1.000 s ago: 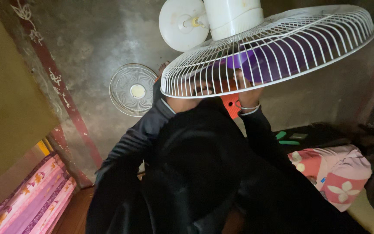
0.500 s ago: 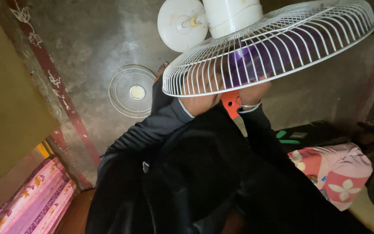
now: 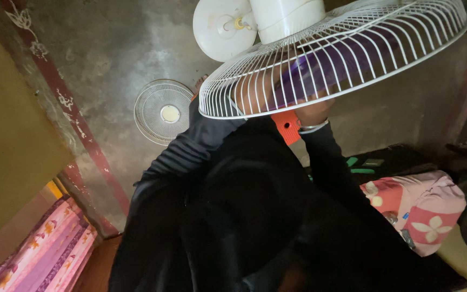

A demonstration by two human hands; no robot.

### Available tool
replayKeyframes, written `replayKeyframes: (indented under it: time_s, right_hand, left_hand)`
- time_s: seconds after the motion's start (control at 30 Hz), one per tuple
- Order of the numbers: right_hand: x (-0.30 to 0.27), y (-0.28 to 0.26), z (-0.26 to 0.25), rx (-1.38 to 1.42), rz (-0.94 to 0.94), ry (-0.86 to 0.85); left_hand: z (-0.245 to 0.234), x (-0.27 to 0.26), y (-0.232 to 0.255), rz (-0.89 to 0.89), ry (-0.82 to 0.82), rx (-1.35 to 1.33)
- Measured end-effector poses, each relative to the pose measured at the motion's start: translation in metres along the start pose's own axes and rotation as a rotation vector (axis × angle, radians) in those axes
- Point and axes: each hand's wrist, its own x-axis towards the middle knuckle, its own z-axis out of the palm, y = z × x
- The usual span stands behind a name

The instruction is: The person assembles a standing electric fan by attaching the front grille, inserting the purple fan blade onto the motor shaft, and securing it with a central nut. The person then attaches the rear grille to complete the assembly.

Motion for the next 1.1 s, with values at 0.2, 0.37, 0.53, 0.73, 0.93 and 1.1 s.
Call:
replayKeyframes:
  time_s: [0.2,0.37,0.53,0.73,0.93,1.1]
  right_hand:
    - [-0.042,0.059,0.039,0.319,0.136,-0.023]
    - [-0.052,0.045,0.056,0.829,0.540,-0.045]
    - [-0.019,0.015,0.035,1.881,1.082,-0.058]
    - [-0.008,0.029,0.017,1.673,0.930,-0.058]
    - [-0.031,0.045,0.026,0.699,0.555,-0.033]
    - [-0.056,0.076,0.023,0.535,0.546,-0.018]
  left_hand:
    - [0.003,0.012,-0.002,0.023,-0.022,-0.024]
    - [-0.012,0.012,0.002,0.023,-0.047,-0.012]
    - [-0.026,0.007,0.006,0.021,-0.084,-0.005]
    - [-0.011,0.017,0.006,0.044,-0.055,-0.005]
    - [0.003,0.028,0.000,0.065,-0.045,-0.020]
    - [-0.005,0.029,0.004,0.064,-0.047,-0.022]
